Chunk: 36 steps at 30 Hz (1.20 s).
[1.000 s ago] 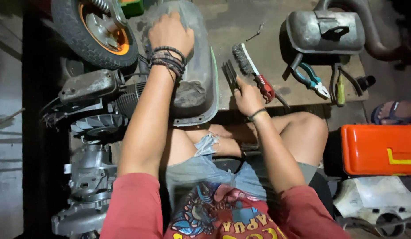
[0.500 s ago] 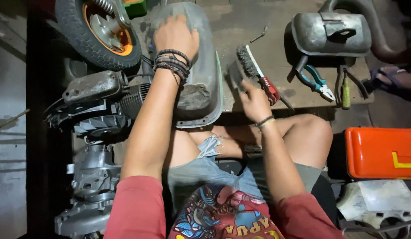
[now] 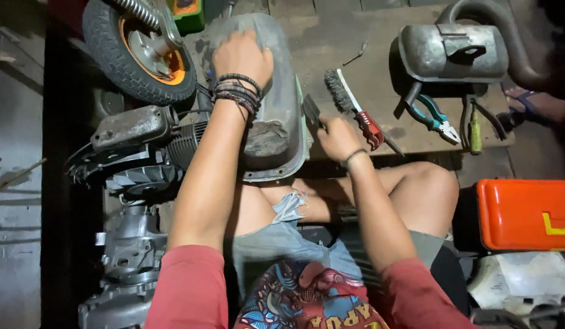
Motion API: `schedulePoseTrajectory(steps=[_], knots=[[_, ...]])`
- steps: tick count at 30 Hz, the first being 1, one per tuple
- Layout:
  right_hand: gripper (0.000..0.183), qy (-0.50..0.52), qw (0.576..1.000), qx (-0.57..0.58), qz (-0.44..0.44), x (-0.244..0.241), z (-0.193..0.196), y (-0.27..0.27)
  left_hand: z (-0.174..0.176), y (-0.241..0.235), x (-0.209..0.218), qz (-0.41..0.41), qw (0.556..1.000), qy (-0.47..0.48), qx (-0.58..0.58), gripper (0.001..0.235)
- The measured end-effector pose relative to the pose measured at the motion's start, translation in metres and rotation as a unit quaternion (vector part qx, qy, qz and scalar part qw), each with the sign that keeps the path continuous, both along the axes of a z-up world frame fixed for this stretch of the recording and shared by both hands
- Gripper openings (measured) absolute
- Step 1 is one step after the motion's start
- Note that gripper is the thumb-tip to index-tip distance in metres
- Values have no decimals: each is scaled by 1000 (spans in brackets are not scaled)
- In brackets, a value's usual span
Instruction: The person is cleaning a metal engine component by scrubbing it with a wire brush and scraping it with a metal tool.
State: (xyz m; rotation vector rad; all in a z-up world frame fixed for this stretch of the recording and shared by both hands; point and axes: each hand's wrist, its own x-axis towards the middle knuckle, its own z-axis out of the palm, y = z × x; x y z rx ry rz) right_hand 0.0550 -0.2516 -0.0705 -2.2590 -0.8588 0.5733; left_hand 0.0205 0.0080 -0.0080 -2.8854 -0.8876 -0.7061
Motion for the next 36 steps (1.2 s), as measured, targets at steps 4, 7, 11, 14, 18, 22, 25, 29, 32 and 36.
schedulePoseTrajectory(steps=[4, 7, 11, 14, 18, 22, 25, 29, 32, 36], knots=[[44, -91, 995, 12, -38, 25, -33, 16, 5, -5, -6, -2, 999, 28, -30, 35], [45, -95, 994, 17, -40, 22, -3, 7, 4, 0, 0, -2, 1000, 20, -16, 36], [32, -41, 997, -59, 27, 16, -4, 12, 0, -1, 0, 6, 999, 38, -33, 35], [37, -133, 991, 13, -5, 41, -55, 47, -1, 0, -4, -11, 1000, 16, -24, 34], [53, -140, 989, 18, -47, 41, -33, 39, 3, 0, -3, -7, 1000, 1, -16, 33], [49, -53, 998, 26, -15, 37, -33, 30, 1, 0, -4, -18, 1000, -7, -17, 27], [51, -70, 997, 4, -22, 43, -42, 29, 0, -1, -6, -21, 1000, -9, -9, 26], [46, 2, 993, 110, 28, 40, -43, 20, 1, 0, -5, -16, 1000, -13, -14, 27], [52, -53, 998, -37, -17, 40, -38, 20, -1, 5, -3, -12, 999, 14, -28, 31], [47, -42, 996, 76, -28, 30, -37, 9, 4, -1, -7, -5, 999, 18, -30, 32]])
